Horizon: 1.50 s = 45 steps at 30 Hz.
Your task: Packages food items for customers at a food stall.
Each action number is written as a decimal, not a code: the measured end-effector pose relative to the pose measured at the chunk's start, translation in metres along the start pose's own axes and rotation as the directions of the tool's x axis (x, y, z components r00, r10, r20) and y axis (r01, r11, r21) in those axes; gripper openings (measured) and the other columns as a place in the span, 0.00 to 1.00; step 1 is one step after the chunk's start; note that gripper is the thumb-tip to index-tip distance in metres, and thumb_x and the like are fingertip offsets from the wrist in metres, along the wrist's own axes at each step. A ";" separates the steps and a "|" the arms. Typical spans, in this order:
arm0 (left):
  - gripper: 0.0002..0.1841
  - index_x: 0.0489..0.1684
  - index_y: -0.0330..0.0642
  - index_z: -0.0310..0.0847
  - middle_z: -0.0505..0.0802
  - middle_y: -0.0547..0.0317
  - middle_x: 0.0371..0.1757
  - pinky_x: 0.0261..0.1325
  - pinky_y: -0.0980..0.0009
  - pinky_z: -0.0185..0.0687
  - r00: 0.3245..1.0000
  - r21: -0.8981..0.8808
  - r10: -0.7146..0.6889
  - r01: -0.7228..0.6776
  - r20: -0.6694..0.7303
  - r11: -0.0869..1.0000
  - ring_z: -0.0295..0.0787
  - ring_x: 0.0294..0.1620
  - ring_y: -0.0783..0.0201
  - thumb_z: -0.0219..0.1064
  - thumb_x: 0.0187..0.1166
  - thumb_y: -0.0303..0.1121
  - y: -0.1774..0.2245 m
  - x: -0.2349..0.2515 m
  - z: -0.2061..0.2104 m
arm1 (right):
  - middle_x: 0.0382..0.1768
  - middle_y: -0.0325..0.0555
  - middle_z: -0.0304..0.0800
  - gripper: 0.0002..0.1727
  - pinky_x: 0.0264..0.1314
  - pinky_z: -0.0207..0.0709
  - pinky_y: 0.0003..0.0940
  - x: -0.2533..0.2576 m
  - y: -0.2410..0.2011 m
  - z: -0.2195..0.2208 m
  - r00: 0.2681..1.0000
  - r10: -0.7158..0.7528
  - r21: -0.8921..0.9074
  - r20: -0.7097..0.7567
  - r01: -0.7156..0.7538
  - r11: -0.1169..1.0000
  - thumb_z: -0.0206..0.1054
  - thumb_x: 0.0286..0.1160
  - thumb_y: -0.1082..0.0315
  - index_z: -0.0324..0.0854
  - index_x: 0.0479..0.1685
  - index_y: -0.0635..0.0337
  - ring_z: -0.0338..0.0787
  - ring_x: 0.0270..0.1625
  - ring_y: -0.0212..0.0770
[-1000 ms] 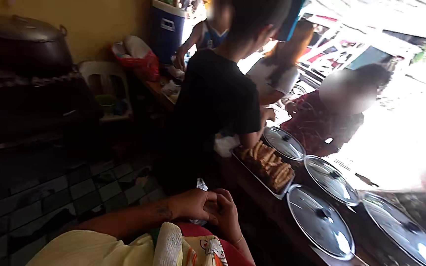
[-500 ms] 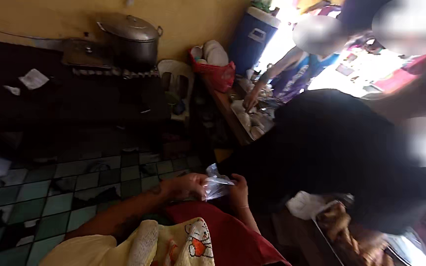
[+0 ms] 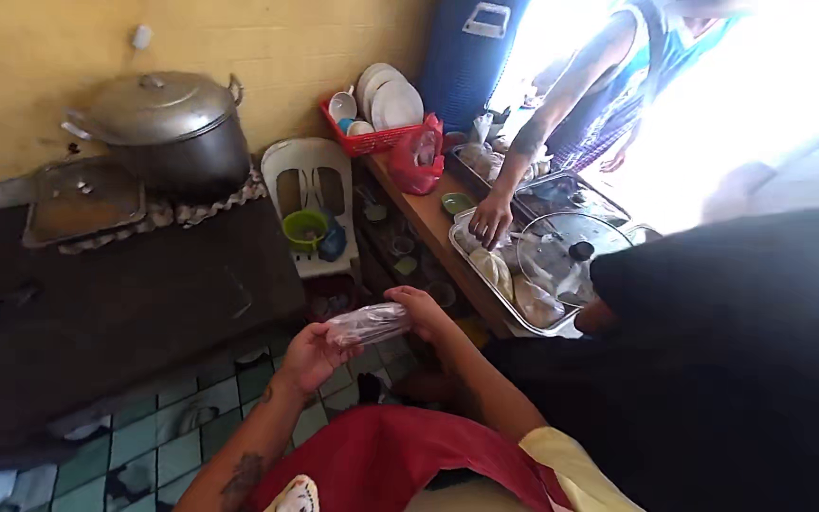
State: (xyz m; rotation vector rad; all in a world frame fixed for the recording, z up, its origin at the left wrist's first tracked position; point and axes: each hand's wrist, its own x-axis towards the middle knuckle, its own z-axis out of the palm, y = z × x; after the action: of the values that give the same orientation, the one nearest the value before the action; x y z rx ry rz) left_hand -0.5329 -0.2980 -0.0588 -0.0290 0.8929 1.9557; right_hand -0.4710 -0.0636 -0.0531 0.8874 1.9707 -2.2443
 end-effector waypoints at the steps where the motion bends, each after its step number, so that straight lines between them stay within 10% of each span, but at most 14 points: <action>1: 0.21 0.52 0.38 0.80 0.94 0.45 0.47 0.54 0.55 0.90 1.000 0.044 -0.005 0.005 0.010 0.999 0.94 0.47 0.51 0.39 0.86 0.37 0.011 0.027 0.011 | 0.50 0.55 0.89 0.17 0.52 0.85 0.42 0.034 -0.013 -0.010 0.998 0.007 0.006 -0.057 -0.007 1.000 0.59 0.90 0.62 0.81 0.64 0.66 0.89 0.46 0.42; 8: 0.18 0.48 0.44 0.76 0.88 0.63 0.30 0.33 0.75 0.84 0.995 0.488 0.053 -0.007 -0.080 0.873 0.84 0.26 0.71 0.38 0.96 0.38 0.078 0.187 0.073 | 0.43 0.49 0.87 0.22 0.43 0.84 0.41 0.181 -0.071 -0.091 0.997 0.042 0.261 -0.062 -0.024 0.965 0.56 0.90 0.53 0.78 0.68 0.60 0.86 0.38 0.41; 10: 0.16 0.56 0.43 0.75 0.90 0.60 0.35 0.36 0.74 0.86 0.995 0.504 0.035 0.016 -0.091 0.863 0.87 0.30 0.68 0.40 0.96 0.37 0.094 0.229 0.078 | 0.41 0.50 0.87 0.21 0.41 0.82 0.40 0.209 -0.090 -0.108 0.981 0.009 0.129 -0.192 0.016 0.991 0.56 0.91 0.55 0.80 0.65 0.63 0.85 0.37 0.41; 13: 0.17 0.66 0.42 0.70 0.89 0.57 0.46 0.50 0.65 0.87 0.999 0.528 -0.026 0.040 -0.034 0.849 0.89 0.44 0.63 0.40 0.96 0.40 0.100 0.301 0.097 | 0.58 0.68 0.89 0.19 0.69 0.78 0.63 0.249 -0.129 -0.144 0.919 -0.168 -0.421 -0.356 0.003 0.907 0.60 0.87 0.63 0.84 0.63 0.70 0.88 0.64 0.63; 15: 0.19 0.70 0.42 0.70 0.88 0.56 0.51 0.57 0.62 0.86 0.998 0.542 -0.070 0.055 0.006 0.839 0.88 0.49 0.62 0.43 0.96 0.42 0.093 0.342 0.115 | 0.64 0.69 0.87 0.21 0.69 0.77 0.71 0.265 -0.153 -0.163 0.885 -0.165 -0.601 -0.436 -0.149 0.786 0.63 0.81 0.64 0.82 0.67 0.67 0.85 0.70 0.68; 20: 0.20 0.73 0.42 0.72 0.87 0.54 0.57 0.58 0.62 0.85 0.985 0.594 -0.157 0.086 0.069 0.800 0.87 0.52 0.62 0.46 0.95 0.44 0.050 0.411 0.164 | 0.80 0.74 0.67 0.30 0.61 0.82 0.69 0.295 -0.169 -0.215 0.764 -0.013 -0.584 -0.645 -0.482 0.653 0.73 0.68 0.72 0.74 0.73 0.73 0.81 0.72 0.72; 27: 0.17 0.69 0.35 0.72 0.87 0.52 0.50 0.53 0.64 0.86 0.984 0.566 -0.177 0.139 0.014 0.813 0.88 0.44 0.62 0.49 0.95 0.36 0.032 0.415 0.189 | 0.66 0.67 0.86 0.16 0.65 0.76 0.74 0.302 -0.167 -0.236 0.829 0.102 -0.623 -0.550 -0.488 0.611 0.66 0.77 0.70 0.85 0.59 0.70 0.84 0.72 0.68; 34: 0.12 0.61 0.40 0.72 0.87 0.63 0.35 0.50 0.63 0.89 0.956 0.603 0.192 -0.289 0.221 0.744 0.88 0.38 0.67 0.48 0.92 0.34 0.078 0.323 0.147 | 0.50 0.69 0.90 0.23 0.54 0.84 0.71 0.203 -0.138 -0.165 0.767 -0.275 -0.445 -0.580 -0.016 0.895 0.65 0.77 0.68 0.75 0.72 0.64 0.92 0.55 0.70; 38: 0.11 0.60 0.42 0.79 0.92 0.64 0.53 0.55 0.66 0.91 0.931 0.635 0.173 -0.348 0.322 0.689 0.91 0.51 0.68 0.54 0.88 0.31 0.075 0.230 0.100 | 0.51 0.61 0.93 0.21 0.62 0.86 0.53 0.101 -0.050 -0.091 0.756 -0.416 -0.304 -0.505 0.296 0.906 0.62 0.77 0.71 0.79 0.68 0.67 0.94 0.54 0.54; 42: 0.09 0.30 0.55 0.89 0.79 0.63 0.80 0.64 0.67 0.84 0.803 0.645 -0.227 -0.238 0.552 0.727 0.83 0.68 0.67 0.66 0.78 0.43 0.041 0.166 0.056 | 0.46 0.58 0.94 0.17 0.54 0.86 0.46 -0.030 0.022 -0.056 0.804 -0.499 -0.385 -0.322 0.371 0.845 0.60 0.78 0.71 0.83 0.62 0.67 0.94 0.47 0.47; 45: 0.24 0.55 0.49 0.84 0.86 0.57 0.74 0.64 0.62 0.86 0.522 0.765 -0.660 0.020 0.541 0.643 0.86 0.68 0.61 0.69 0.75 0.58 -0.011 0.129 0.066 | 0.47 0.58 0.95 0.17 0.58 0.84 0.56 -0.138 0.054 -0.044 0.857 -0.431 -0.550 -0.283 0.223 0.805 0.60 0.79 0.71 0.87 0.62 0.63 0.94 0.51 0.53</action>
State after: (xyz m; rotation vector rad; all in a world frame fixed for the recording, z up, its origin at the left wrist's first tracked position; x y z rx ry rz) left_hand -0.5732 -0.1585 -0.0637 0.9690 0.8181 0.8966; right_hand -0.3182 -0.0814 -0.0447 1.0408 2.9159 -1.5901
